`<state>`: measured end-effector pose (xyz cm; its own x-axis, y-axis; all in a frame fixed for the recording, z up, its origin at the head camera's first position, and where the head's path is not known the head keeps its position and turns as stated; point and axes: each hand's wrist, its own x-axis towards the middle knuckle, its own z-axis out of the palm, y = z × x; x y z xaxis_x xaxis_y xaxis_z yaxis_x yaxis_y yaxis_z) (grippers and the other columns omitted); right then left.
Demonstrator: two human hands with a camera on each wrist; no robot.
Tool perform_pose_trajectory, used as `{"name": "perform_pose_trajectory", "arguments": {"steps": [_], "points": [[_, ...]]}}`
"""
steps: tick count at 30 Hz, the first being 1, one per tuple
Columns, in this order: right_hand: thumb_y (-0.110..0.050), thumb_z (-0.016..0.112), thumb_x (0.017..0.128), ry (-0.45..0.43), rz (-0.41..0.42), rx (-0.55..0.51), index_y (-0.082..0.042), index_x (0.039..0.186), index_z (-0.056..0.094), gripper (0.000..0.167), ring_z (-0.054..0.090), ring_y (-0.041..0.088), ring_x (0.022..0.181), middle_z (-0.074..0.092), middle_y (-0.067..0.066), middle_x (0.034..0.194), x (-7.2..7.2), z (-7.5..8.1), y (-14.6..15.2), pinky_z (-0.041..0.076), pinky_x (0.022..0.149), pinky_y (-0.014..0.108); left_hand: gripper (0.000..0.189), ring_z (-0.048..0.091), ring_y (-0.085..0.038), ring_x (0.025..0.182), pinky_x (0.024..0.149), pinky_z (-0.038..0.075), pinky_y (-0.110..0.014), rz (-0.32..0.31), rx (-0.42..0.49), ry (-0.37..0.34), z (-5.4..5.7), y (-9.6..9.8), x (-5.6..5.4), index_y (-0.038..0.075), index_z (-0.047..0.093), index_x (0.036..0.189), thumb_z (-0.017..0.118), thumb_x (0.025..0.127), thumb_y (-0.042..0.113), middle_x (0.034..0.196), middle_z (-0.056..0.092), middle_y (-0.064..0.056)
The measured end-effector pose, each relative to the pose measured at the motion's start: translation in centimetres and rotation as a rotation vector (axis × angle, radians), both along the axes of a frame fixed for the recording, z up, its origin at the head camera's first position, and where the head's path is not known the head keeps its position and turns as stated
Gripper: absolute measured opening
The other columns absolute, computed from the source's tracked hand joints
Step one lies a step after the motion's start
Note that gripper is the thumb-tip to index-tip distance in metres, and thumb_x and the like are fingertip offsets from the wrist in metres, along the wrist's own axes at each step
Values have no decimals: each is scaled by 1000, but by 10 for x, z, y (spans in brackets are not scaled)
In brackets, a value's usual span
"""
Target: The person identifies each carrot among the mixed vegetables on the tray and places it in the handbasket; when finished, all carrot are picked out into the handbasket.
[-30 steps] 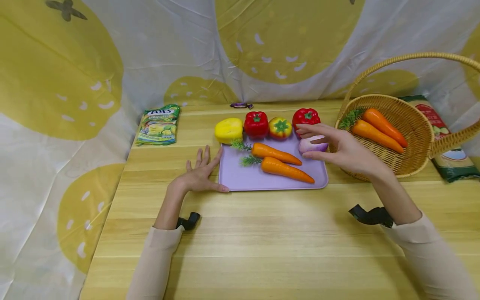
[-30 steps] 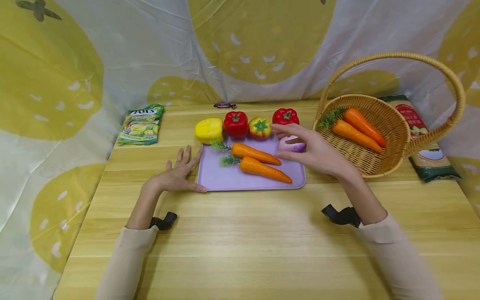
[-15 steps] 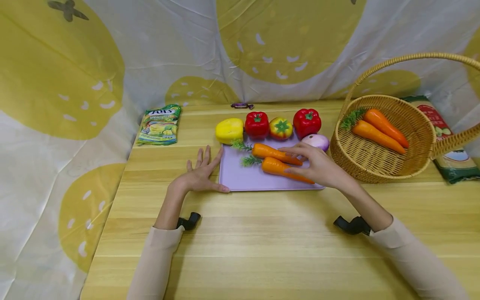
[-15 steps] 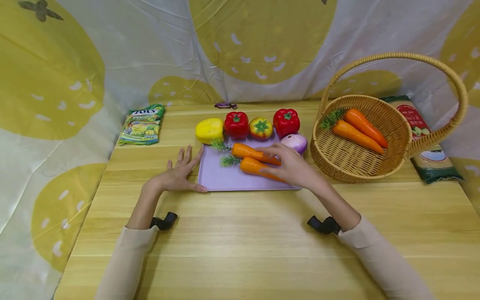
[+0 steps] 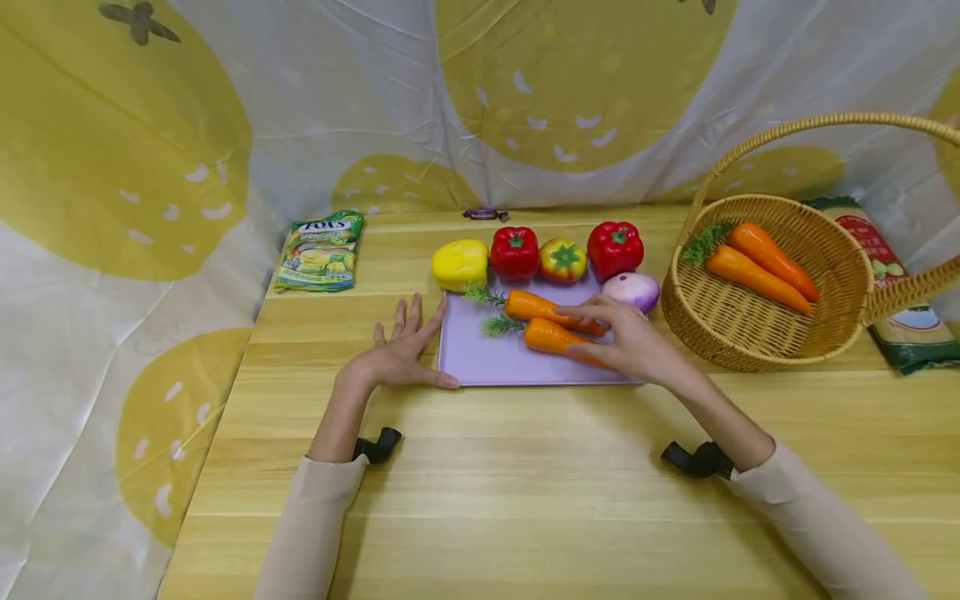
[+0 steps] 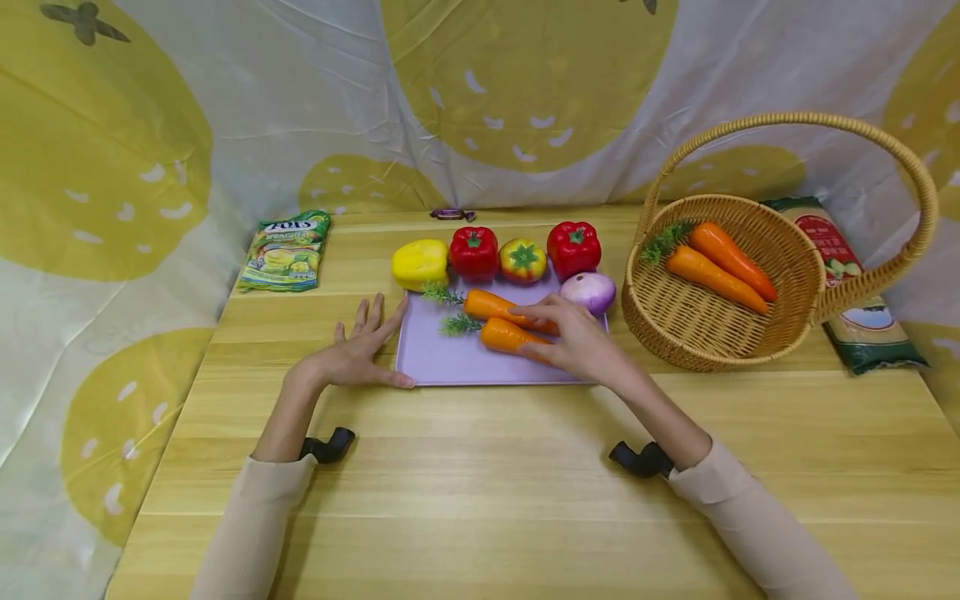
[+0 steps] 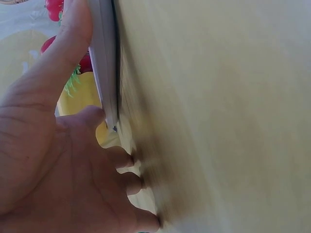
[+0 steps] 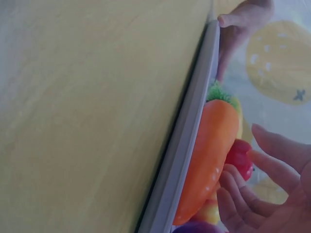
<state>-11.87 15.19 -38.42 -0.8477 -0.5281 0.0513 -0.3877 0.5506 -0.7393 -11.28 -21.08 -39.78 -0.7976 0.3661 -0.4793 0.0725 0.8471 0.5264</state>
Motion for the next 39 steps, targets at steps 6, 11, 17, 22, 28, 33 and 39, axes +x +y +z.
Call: {"name": "perform_pose_trajectory", "arguments": {"steps": [6, 11, 17, 22, 28, 33, 39], "points": [[-12, 83, 88, -21, -14, -12, -8, 133, 71, 46, 67, 27, 102, 71, 13, 111, 2, -3, -3, 54, 92, 45, 129, -35, -39, 154, 115, -18, -78, -8, -34, 10, 0, 0, 0, 31, -13, 166, 81, 82, 60, 167, -35, -16], [-13, 83, 89, -4, -26, 10, -9, 133, 72, 45, 65, 26, 96, 72, 12, 109, 4, -6, -5, 54, 87, 42, 129, -35, -39, 154, 115, -18, -78, -9, -40, 11, 0, 1, 0, 30, -12, 166, 81, 83, 58, 167, -34, -16], [-14, 82, 89, 25, -32, 62, -11, 132, 73, 44, 61, 24, 91, 73, 13, 110, 5, -8, -10, 49, 79, 35, 129, -35, -39, 154, 115, -18, -78, -10, -39, 8, -1, 0, 0, 30, -12, 166, 81, 82, 59, 167, -35, -16], [-13, 83, 88, 36, -42, 81, -12, 130, 74, 43, 62, 24, 92, 74, 12, 110, 5, -11, -13, 47, 78, 34, 128, -35, -39, 154, 115, -18, -78, -9, -38, 8, -1, 0, 0, 30, -12, 166, 81, 83, 59, 167, -35, -17], [-12, 82, 89, 21, -38, 88, -14, 129, 75, 40, 63, 23, 91, 76, 10, 109, 6, -12, -16, 51, 78, 34, 128, -35, -40, 154, 115, -18, -78, -9, -37, 9, 0, 1, -1, 30, -11, 166, 81, 83, 58, 167, -34, -17], [-12, 82, 89, 21, -33, 111, -14, 128, 75, 40, 65, 22, 87, 77, 11, 110, 6, -11, -17, 53, 76, 34, 128, -35, -39, 154, 115, -18, -78, -12, -43, 10, -1, 0, 0, 30, -11, 166, 81, 82, 60, 167, -34, -17], [-15, 82, 90, -12, -48, 147, -17, 129, 75, 40, 65, 17, 81, 79, 13, 112, 5, -11, -17, 49, 69, 28, 128, -35, -40, 154, 115, -18, -78, -11, -41, 9, -2, 0, -1, 30, -11, 166, 81, 82, 60, 167, -35, -17]]}}
